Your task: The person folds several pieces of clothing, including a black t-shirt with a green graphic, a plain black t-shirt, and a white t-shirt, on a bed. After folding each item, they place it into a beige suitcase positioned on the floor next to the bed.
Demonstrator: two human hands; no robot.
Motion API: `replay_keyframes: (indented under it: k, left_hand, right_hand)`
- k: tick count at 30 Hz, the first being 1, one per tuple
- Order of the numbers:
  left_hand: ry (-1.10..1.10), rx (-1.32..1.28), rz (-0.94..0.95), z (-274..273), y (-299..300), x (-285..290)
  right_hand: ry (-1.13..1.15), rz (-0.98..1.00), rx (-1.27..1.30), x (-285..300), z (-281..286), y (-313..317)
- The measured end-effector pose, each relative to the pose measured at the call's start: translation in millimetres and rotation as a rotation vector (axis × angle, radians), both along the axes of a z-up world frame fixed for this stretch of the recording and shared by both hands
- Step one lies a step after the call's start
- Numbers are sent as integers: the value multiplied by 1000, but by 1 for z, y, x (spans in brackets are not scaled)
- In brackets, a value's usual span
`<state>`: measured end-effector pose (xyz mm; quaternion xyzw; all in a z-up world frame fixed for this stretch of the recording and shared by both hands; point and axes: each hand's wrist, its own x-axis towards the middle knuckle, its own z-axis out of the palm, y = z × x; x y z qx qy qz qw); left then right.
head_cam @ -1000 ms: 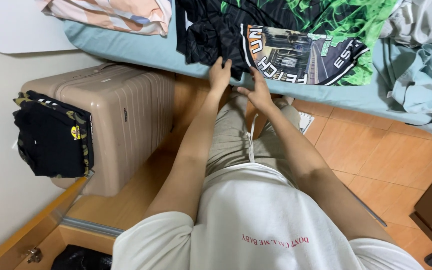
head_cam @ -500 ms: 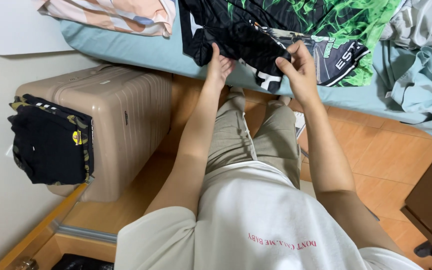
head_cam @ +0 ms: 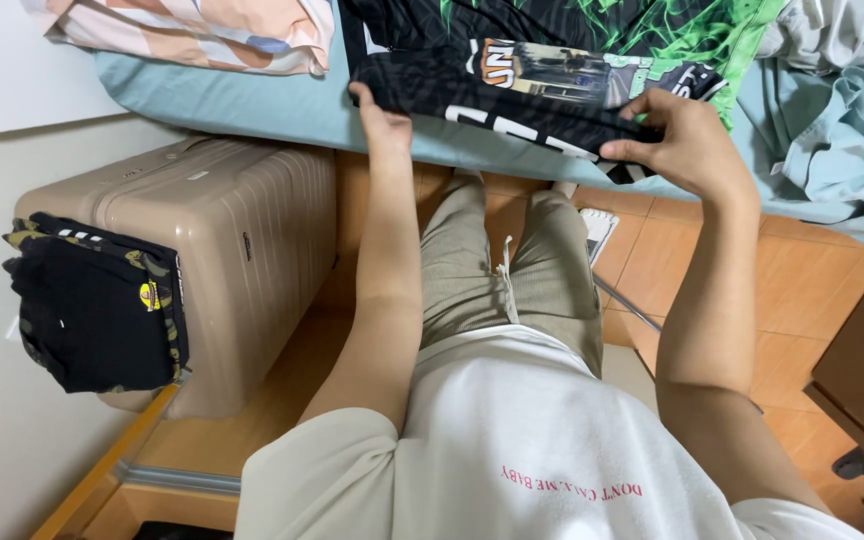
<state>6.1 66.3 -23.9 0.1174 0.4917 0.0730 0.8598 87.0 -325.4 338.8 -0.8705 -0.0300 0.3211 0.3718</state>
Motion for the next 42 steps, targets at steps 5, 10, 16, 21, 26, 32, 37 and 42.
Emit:
replay_keyframes:
  k: [5,10,16,21,26,32,37,42]
  left_hand:
    - [-57,-37,99,37,6,-19]
    - [-18,-25,37,35,8,-15]
    - [14,-21,-26,2,18,-13]
    - [-11,-57,22,1,20,-8]
    - [19,12,-39,5,19,-2]
    - [519,451,-185,4,1,-2]
    - [588,450,-251,13,-28,-3]
    - [402,168,-257,4,-27,14]
  right_hand:
    - [195,337,-404,12,-51,-41]
    - [154,241,-251,20,-91,-64]
    - [254,79,-95,29,-85,-51]
    - [350,58,-28,36,-117,-81]
    - [153,32,-299,50,-174,-114]
    - [-317,-130,-582,-4,-248,-83]
    - [-15,-1150,8,-63,-302,-37]
    - [624,-1805,380,-85,-339,-22]
